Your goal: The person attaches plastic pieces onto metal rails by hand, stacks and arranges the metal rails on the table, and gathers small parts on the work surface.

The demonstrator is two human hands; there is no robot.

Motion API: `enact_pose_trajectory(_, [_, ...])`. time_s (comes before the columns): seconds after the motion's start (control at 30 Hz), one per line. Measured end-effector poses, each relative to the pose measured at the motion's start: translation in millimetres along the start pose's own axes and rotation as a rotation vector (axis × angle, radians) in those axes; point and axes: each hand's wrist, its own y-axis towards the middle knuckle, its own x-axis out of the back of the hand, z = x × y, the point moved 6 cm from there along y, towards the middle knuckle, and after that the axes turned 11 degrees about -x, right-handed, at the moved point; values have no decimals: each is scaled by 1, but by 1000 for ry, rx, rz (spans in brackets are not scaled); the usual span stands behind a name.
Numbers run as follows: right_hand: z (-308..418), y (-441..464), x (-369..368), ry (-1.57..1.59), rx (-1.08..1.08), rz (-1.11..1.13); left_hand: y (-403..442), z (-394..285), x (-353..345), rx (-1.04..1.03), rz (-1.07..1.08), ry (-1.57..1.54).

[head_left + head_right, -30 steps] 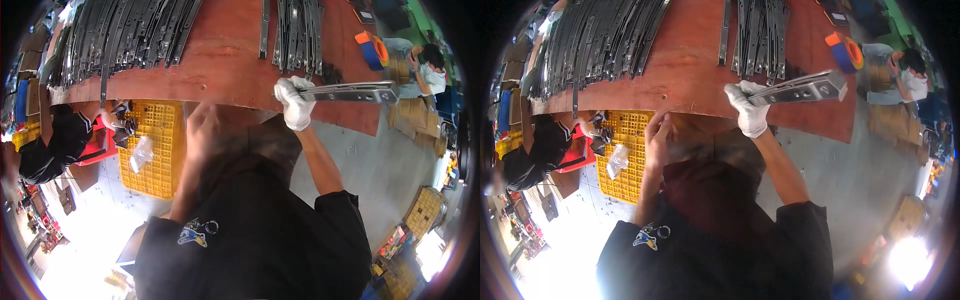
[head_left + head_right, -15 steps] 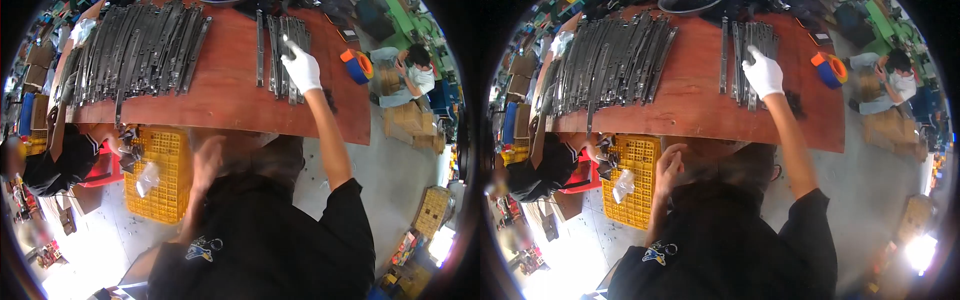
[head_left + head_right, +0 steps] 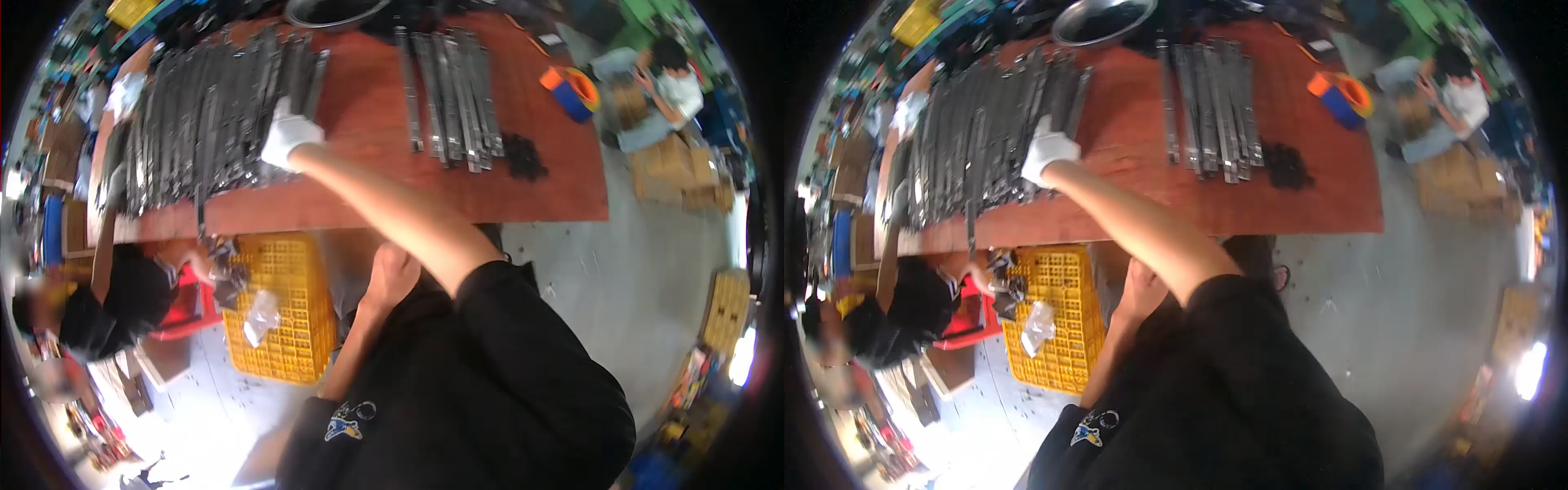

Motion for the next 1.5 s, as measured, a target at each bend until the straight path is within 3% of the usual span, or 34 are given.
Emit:
enact_pose_trajectory(0.03, [-3,-1,0,152,-42,-82,3,-10,-3,-210,-63,-9])
enact_pose_trajectory(0.1, [-16,8,-3,308,-21,-80,19,-19,-21,-139,42,-16])
enact_pose_trajectory(0.17, [-43,28,-8,727,-191,-191,33,-10,-54,-176,233,169])
enact_pose_trajectory(0.23, [-67,48,-1,788,-220,39,64,-13,-91,-385,293,351])
enact_pose_trajectory(0.27, [-77,30,25,802,-161,-260,79,-12,-111,-401,310,342])
enact_pose_trajectory(0.33, [-79,-3,37,1042,-143,-15,104,-19,-151,-549,313,313])
enact_pose_trajectory(0.37, [-79,-35,48,1096,14,-10,117,-27,-168,-566,314,306])
enact_pose_trajectory(0.4, [-74,-61,55,1273,-138,199,128,-38,-181,-594,275,361])
enact_pose_trajectory(0.43, [-64,-108,87,1267,-17,365,134,-41,-192,-611,240,417])
enact_pose_trajectory(0.53, [-69,-137,93,1367,45,486,163,-21,-222,-508,310,554])
enact_pose_trajectory(0.57, [-80,-174,126,1185,72,452,173,-13,-225,-422,288,676])
enact_pose_trajectory(0.7, [-103,-208,129,1104,452,142,186,1,-229,-376,193,838])
enact_pose_trajectory(0.73, [-107,-223,131,1190,329,361,185,9,-231,-253,193,736])
enact_pose_trajectory(0.77, [-111,-235,138,1128,316,423,179,12,-234,-242,212,743])
enact_pose_trajectory(0.83, [-120,-250,137,1090,480,201,171,9,-232,-275,125,802])
enact_pose_trajectory(0.93, [-129,-260,125,1151,613,91,158,-2,-242,-325,209,774])
enact_pose_trajectory(1.03, [-143,-271,127,977,548,129,160,-15,-244,-371,230,717])
enact_pose_trajectory(1.1, [-150,-274,120,1000,533,146,164,-14,-237,-327,166,857])
enact_pose_trajectory(1.2, [-157,-283,123,994,566,16,156,-2,-240,-286,204,832])
enact_pose_trajectory(1.27, [-162,-285,136,1100,515,152,149,-9,-243,-324,218,764])
enact_pose_trajectory(1.4, [-166,-281,134,1269,547,135,160,-25,-238,-456,178,672])
enact_pose_trajectory(1.5, [-173,-254,132,1436,450,292,167,-6,-236,-493,198,653])
